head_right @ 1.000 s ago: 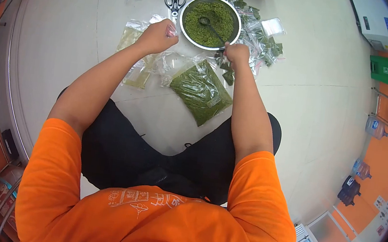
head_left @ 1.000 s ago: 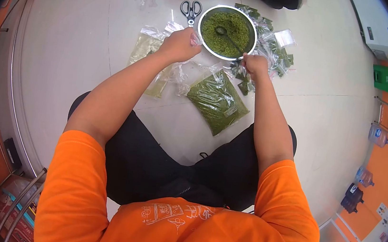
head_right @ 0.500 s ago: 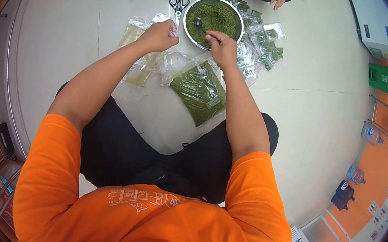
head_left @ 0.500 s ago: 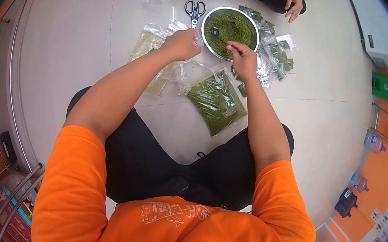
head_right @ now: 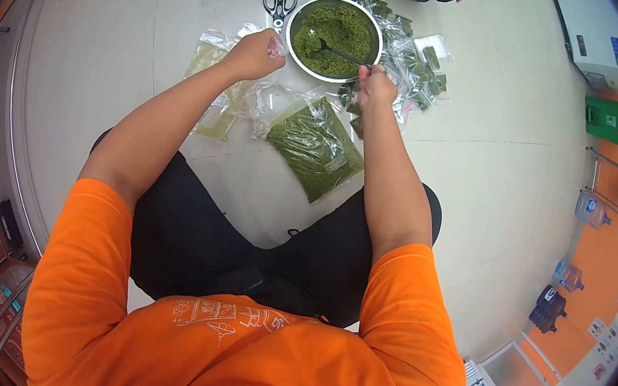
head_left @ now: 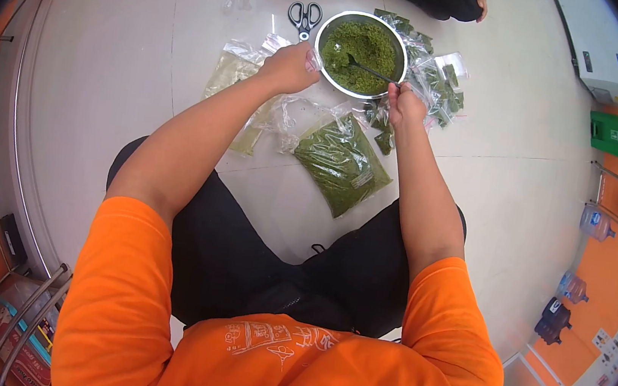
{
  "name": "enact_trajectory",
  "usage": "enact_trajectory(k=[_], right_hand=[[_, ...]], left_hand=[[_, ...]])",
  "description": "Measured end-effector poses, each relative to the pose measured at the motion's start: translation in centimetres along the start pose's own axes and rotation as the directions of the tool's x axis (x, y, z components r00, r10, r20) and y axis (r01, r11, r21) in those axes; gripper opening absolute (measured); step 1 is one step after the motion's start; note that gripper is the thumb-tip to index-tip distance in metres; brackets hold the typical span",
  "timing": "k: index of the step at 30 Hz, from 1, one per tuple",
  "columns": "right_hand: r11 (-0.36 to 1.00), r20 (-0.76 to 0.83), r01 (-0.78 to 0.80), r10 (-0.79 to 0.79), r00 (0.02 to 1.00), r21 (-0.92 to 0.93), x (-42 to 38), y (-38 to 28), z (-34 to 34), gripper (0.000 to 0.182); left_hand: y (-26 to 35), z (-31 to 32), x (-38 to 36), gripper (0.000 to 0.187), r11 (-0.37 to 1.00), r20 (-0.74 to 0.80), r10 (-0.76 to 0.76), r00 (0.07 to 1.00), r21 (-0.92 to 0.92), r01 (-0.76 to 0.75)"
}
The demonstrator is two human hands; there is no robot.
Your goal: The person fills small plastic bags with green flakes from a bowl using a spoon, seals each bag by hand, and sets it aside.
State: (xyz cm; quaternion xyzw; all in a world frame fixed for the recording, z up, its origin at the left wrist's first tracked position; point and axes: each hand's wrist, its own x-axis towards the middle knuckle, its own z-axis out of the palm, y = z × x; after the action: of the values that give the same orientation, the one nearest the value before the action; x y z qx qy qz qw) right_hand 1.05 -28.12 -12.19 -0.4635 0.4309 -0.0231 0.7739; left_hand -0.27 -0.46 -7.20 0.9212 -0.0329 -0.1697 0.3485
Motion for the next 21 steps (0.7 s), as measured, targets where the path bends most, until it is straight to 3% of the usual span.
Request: enact_trajectory(k=[8,13,17,21], right_hand=[[0.97,0.103,-0.004,-0.022,0.994,0.243,-0.4,-3.7,-0.9,0.022],[0.974,0.172,0.064,-0.104,0.98,0.219,-3.1,-5.2,-0.9,0.019],[0.974,0.19,0.186,-0.208,0.959,0.128,-5.1,-5.5,-0.7,0.02],[0.882,0.395,0.471,-0.436,0.809,0.009,-6.2,-5.7,-0.8,0.016]], left_hand=[[1.5,2.4,3.7,0.047,0.997,-0.04,0.002,0.999,-0.073,-0.004],[3.0,3.3,5.7,0.048,0.993,-0.076,0.019,0.997,-0.111,-0.028],[4.5,3.2,6.2,0.052,0.993,-0.071,-0.013,0.997,-0.115,0.005],[3.8,4.4,7.4,0.055,0.989,-0.157,0.011,0.988,-0.145,-0.034]])
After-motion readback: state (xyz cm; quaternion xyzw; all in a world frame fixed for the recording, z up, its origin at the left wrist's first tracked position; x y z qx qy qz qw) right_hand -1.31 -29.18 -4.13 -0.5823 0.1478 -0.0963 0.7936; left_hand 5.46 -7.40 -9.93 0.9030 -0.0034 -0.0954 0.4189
